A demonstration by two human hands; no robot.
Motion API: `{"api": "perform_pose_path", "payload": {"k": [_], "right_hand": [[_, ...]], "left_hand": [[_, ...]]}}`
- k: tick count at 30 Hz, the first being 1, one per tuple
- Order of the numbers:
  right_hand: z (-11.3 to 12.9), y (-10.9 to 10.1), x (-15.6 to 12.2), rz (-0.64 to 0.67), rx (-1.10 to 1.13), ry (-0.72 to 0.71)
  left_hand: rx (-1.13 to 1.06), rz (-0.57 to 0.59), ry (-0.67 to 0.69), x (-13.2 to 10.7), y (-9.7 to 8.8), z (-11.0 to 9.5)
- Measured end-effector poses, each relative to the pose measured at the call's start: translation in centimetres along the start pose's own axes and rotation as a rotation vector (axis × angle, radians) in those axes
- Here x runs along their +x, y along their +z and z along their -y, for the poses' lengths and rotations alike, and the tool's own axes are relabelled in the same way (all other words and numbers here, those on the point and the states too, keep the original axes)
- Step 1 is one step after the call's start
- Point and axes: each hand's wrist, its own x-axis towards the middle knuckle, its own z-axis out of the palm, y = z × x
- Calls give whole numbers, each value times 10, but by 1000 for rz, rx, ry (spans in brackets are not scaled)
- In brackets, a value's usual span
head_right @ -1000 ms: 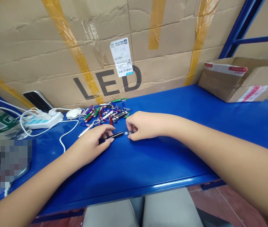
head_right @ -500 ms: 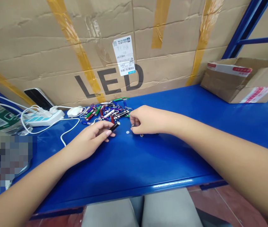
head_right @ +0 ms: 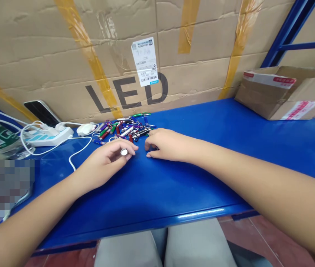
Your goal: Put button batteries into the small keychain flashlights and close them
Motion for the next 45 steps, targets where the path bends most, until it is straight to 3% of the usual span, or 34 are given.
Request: {"api": "perform_pose_path", "payload": {"k": [10,20,24,29,33,38,42,43,45], "right_hand": [[6,-2,2,40,53,76],[8,-5,3,121,103,262],[9,-6,2,19,214,220],[20,-13,-3,-169,605,178],[32,-7,-3,-216,768,113],[40,1,1,-243,718,125],[34,-13,-4,-332,584,179],[30,-19,-6,-299,491,185],[18,-29,-13,-94,279,163]], "left_hand": [[51,36,-17,2,-1,1],[103,25,-16,3,-1,4],[150,34,-26,2,-3,4],[203,43,-23,2,-6,6],[218,57,5,1,-3,4],[212,77,-15,0,-1,0],[128,59,-70,1,-3,-1],[109,58,-79,1,-4,-1],[93,57,-91,0,-5,-1]]}}
